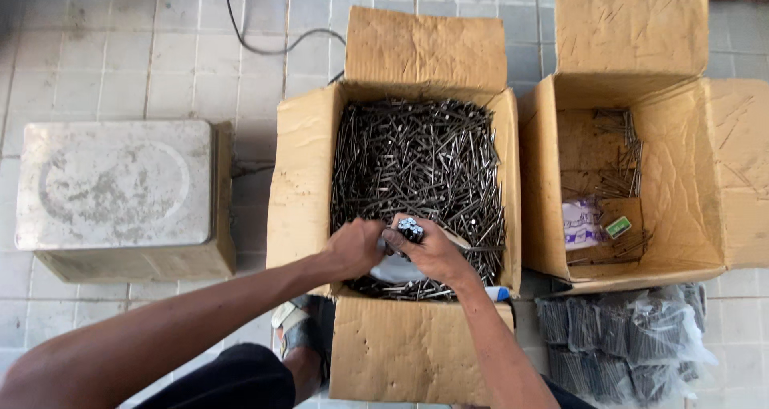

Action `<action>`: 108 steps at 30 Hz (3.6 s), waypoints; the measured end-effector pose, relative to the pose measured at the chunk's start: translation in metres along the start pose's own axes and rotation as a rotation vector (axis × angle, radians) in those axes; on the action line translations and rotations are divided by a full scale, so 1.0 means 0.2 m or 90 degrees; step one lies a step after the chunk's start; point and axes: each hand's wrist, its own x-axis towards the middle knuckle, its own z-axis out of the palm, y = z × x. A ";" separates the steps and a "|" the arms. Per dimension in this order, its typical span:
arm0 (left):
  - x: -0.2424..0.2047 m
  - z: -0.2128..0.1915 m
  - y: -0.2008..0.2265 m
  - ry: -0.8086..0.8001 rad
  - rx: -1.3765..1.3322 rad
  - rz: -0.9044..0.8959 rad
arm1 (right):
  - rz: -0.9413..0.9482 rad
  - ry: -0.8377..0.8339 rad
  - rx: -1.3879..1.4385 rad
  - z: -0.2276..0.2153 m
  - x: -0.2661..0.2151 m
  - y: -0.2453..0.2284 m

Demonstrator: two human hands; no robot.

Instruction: The person repeatedly scoops nails from a cardboard box and places them into a small plastic bag. The filled bag is periodically placed on a nearby scale, then returned to the box to continue filling.

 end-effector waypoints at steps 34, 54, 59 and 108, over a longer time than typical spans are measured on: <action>-0.06 -0.01 -0.11 0.078 -0.558 -0.245 | -0.232 0.082 -0.256 0.17 -0.01 0.27; -0.20 -0.01 0.07 0.154 -0.267 -0.083 | 0.117 -0.130 -0.928 0.21 0.28 0.70; -0.20 -0.02 0.09 0.140 -0.263 -0.084 | 0.141 -0.159 -0.959 0.22 0.25 0.46; -0.18 -0.18 0.19 0.014 -0.233 -0.137 | 0.330 0.109 -0.435 -0.05 -0.18 -0.16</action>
